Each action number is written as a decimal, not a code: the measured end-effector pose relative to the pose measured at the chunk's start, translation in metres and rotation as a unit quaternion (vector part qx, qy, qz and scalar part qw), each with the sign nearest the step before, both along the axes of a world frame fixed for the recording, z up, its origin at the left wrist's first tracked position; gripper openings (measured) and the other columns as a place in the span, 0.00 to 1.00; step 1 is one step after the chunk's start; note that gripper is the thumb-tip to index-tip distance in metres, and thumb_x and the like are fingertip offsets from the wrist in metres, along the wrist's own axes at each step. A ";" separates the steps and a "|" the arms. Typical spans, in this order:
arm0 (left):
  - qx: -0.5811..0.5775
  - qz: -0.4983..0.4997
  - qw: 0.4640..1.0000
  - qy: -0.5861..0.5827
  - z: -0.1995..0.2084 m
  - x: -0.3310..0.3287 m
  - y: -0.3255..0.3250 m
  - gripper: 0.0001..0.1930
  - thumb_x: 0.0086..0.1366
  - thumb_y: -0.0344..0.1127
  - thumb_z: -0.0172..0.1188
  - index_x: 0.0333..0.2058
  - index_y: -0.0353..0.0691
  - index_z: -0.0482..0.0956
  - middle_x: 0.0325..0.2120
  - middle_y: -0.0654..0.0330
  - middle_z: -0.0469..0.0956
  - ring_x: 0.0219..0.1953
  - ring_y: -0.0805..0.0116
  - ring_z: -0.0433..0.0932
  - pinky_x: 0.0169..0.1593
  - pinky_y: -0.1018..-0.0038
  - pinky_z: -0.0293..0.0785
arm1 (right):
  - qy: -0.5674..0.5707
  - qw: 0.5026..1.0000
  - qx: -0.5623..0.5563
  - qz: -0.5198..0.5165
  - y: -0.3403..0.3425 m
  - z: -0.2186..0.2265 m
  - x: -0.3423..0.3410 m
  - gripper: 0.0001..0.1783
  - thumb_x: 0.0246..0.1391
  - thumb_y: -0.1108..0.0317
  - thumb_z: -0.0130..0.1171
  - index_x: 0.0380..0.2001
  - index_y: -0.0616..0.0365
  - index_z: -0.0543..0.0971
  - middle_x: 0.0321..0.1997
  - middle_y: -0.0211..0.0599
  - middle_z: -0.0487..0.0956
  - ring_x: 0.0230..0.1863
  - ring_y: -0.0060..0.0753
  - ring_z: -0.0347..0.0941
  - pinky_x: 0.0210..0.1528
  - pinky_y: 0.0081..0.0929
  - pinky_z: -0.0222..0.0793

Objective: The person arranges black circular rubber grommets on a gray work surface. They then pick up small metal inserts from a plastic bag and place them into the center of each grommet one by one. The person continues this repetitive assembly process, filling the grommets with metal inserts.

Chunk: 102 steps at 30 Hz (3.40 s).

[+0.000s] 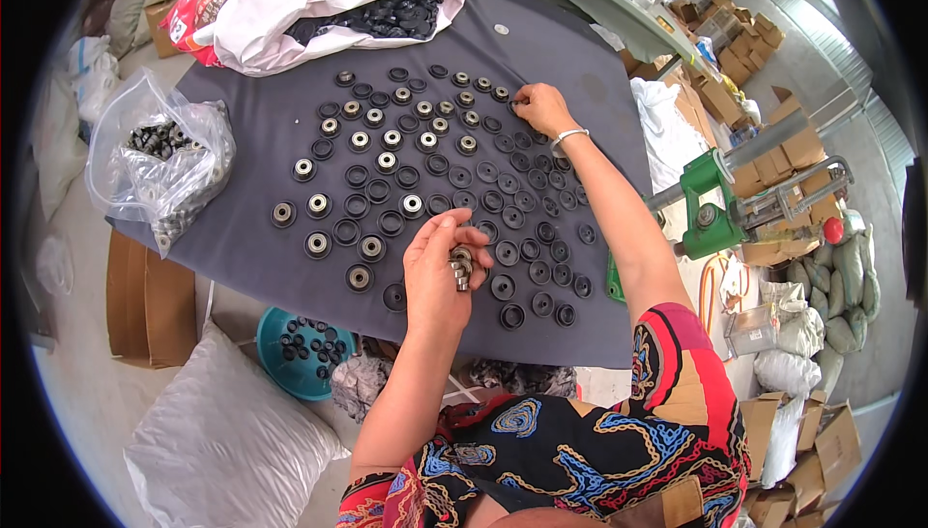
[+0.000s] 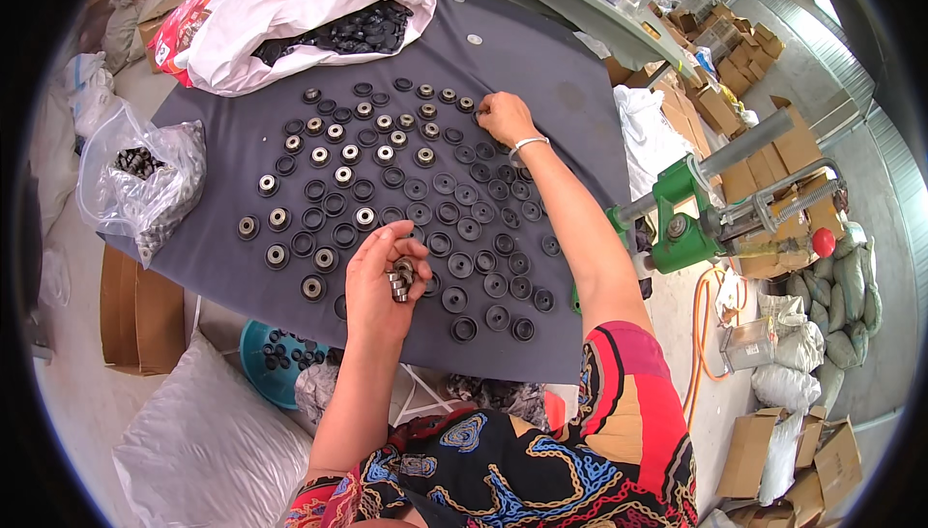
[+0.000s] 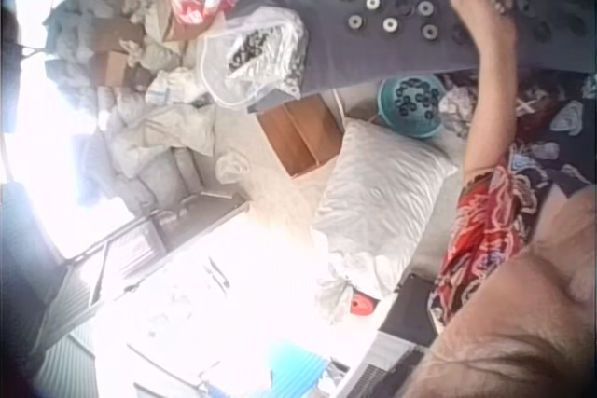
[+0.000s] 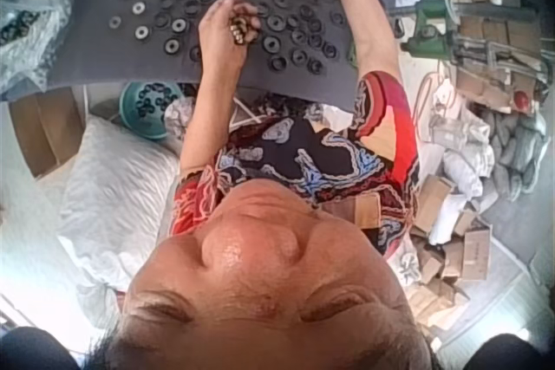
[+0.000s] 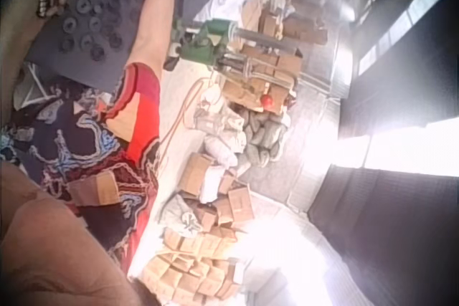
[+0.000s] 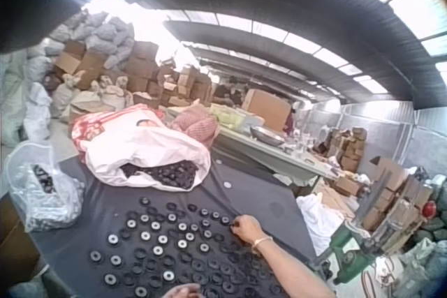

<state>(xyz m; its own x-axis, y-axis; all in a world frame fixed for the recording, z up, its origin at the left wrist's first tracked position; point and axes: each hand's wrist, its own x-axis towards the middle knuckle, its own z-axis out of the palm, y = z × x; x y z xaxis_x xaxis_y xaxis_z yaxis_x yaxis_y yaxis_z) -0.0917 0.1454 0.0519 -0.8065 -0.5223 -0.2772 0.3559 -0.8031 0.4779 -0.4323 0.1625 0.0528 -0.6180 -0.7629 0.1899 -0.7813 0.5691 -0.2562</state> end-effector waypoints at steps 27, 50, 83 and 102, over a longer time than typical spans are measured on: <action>0.012 -0.005 1.000 0.006 0.001 0.003 -0.003 0.11 0.68 0.35 0.46 0.39 0.34 0.73 0.23 0.55 0.76 0.20 0.68 0.75 0.16 0.79 0.60 | 0.015 1.000 0.007 -0.021 0.002 -0.004 -0.009 0.13 0.42 0.65 0.62 0.32 0.59 0.83 0.31 0.44 0.82 0.35 0.43 0.79 0.41 0.33 0.72; 0.062 0.080 0.995 0.019 -0.002 -0.005 0.000 0.24 0.73 0.48 0.35 0.43 0.32 0.72 0.35 0.55 0.76 0.36 0.65 0.77 0.37 0.70 0.75 | 0.081 0.901 -0.040 0.425 0.055 0.069 0.252 0.09 0.47 0.64 0.61 0.32 0.54 0.79 0.36 0.29 0.75 0.41 0.33 0.68 0.48 0.35 0.59; -0.103 0.025 0.993 -0.042 0.004 -0.003 0.011 0.15 0.69 0.41 0.51 0.30 0.34 0.77 0.16 0.64 0.72 0.12 0.78 0.68 0.12 0.82 0.58 | -0.031 0.957 -0.147 0.249 0.074 0.057 0.241 0.11 0.46 0.72 0.62 0.36 0.60 0.78 0.32 0.36 0.75 0.30 0.36 0.74 0.33 0.29 0.71; -0.027 -0.010 1.000 -0.012 0.003 -0.005 0.004 0.13 0.68 0.37 0.47 0.37 0.32 0.75 0.21 0.57 0.74 0.17 0.70 0.72 0.15 0.79 0.58 | 0.021 0.998 -0.050 -0.030 0.025 0.006 -0.017 0.13 0.41 0.69 0.60 0.33 0.63 0.81 0.31 0.47 0.81 0.35 0.46 0.77 0.41 0.36 0.71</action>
<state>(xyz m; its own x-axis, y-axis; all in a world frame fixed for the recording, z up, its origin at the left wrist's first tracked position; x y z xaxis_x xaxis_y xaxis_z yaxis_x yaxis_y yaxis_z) -0.0969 0.1497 0.0545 -0.8098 -0.5217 -0.2686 0.3283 -0.7822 0.5296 -0.4492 0.1873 0.0590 -0.6510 -0.7014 0.2903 -0.7586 0.5879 -0.2808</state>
